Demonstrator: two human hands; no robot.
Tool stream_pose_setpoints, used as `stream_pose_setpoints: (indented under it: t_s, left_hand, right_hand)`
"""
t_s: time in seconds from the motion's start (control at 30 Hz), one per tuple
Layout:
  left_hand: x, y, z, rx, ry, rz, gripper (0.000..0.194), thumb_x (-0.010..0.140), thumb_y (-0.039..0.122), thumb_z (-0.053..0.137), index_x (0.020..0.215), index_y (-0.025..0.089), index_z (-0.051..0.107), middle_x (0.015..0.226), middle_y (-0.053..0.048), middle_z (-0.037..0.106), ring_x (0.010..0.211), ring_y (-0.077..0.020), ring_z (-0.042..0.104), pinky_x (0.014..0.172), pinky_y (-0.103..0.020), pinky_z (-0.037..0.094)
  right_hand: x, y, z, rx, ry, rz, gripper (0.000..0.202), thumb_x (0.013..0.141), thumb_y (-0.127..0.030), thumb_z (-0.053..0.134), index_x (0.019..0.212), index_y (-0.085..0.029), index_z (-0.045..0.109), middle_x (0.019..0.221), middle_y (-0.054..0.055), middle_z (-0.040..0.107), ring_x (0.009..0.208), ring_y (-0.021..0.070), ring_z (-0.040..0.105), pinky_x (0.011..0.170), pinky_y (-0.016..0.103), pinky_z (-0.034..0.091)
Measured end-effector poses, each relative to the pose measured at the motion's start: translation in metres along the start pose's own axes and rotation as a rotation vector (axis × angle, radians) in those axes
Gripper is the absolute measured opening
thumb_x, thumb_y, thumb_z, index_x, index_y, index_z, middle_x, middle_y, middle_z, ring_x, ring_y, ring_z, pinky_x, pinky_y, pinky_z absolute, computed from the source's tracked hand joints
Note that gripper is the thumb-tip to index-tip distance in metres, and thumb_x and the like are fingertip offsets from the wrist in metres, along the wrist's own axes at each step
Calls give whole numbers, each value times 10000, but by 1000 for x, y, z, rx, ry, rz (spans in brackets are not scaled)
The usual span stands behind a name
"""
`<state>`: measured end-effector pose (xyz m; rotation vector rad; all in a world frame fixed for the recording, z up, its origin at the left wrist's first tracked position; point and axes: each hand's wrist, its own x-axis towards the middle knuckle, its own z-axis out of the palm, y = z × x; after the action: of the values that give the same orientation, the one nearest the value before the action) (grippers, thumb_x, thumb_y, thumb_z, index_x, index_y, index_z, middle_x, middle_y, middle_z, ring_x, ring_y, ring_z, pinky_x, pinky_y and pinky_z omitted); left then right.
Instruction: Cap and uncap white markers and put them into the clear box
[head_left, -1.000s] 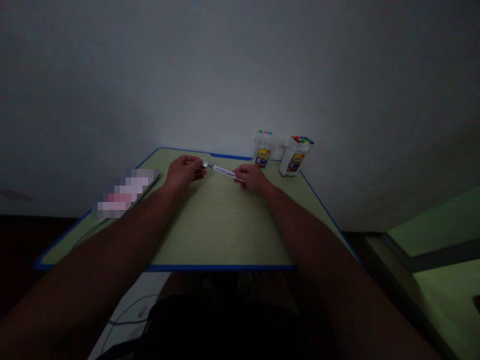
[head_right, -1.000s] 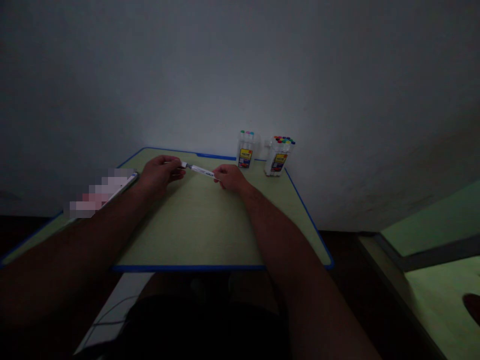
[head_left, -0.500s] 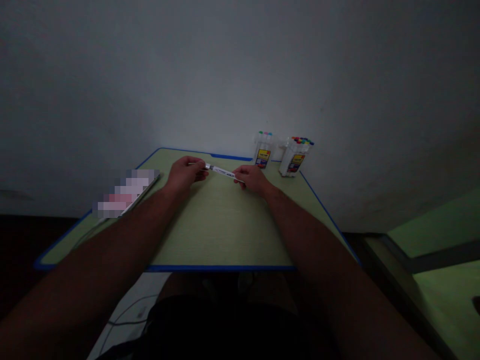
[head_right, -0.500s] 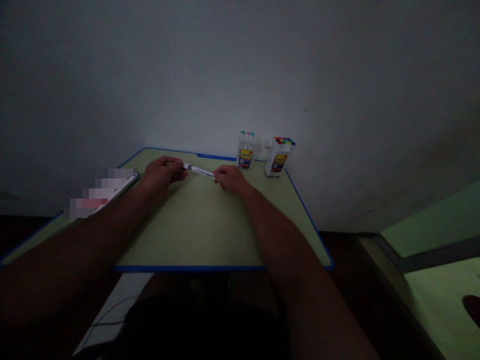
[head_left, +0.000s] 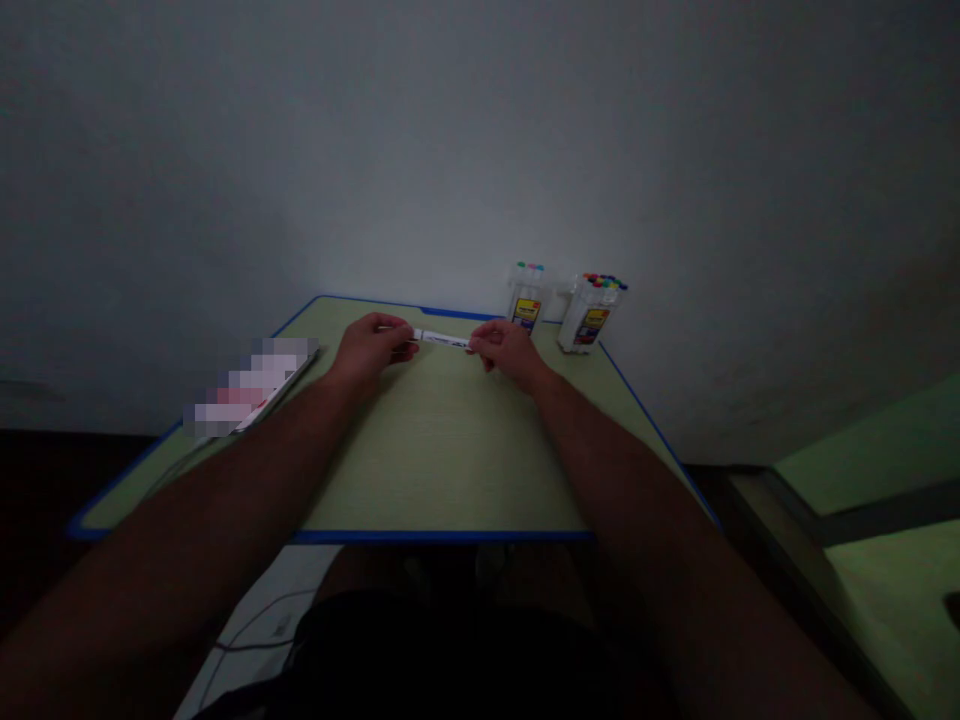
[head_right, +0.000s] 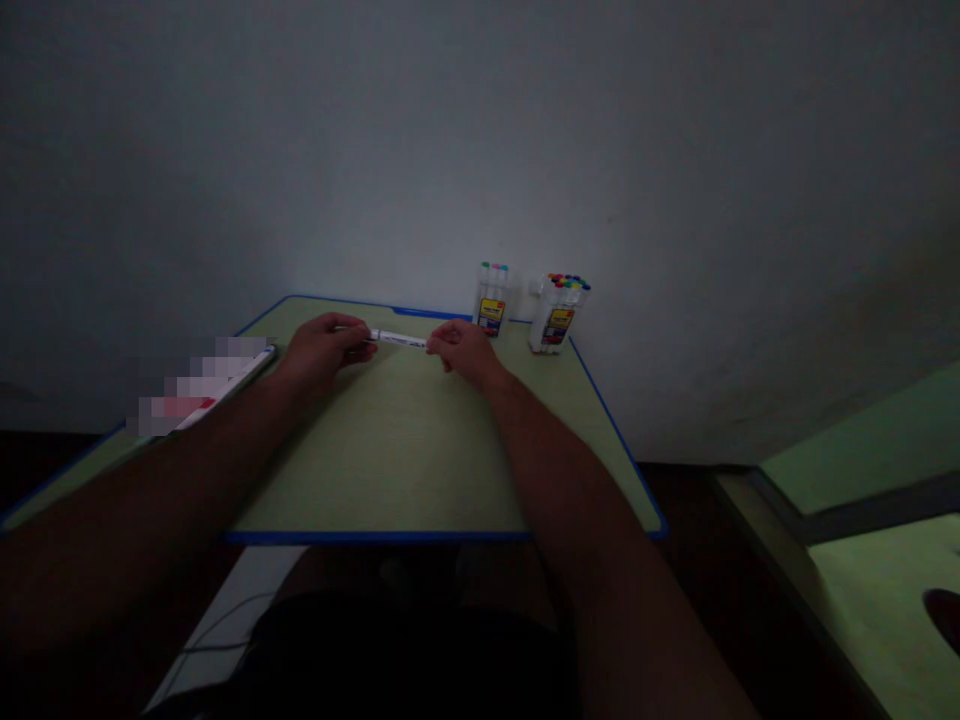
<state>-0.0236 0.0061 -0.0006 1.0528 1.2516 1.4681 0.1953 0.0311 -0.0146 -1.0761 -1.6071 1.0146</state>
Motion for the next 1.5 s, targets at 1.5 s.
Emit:
stream_pose_setpoints:
  t_s: [1.5]
  left_hand:
    - [-1, -3, 0, 4, -21, 11, 116, 734, 120, 731, 753, 146, 620, 688, -56, 673, 583, -135, 638, 669, -311, 562]
  right_hand:
    - [2, -2, -9, 273, 136, 97, 177, 731, -106, 730, 844, -187, 621, 779, 8, 685, 726, 143, 703, 613, 263, 600]
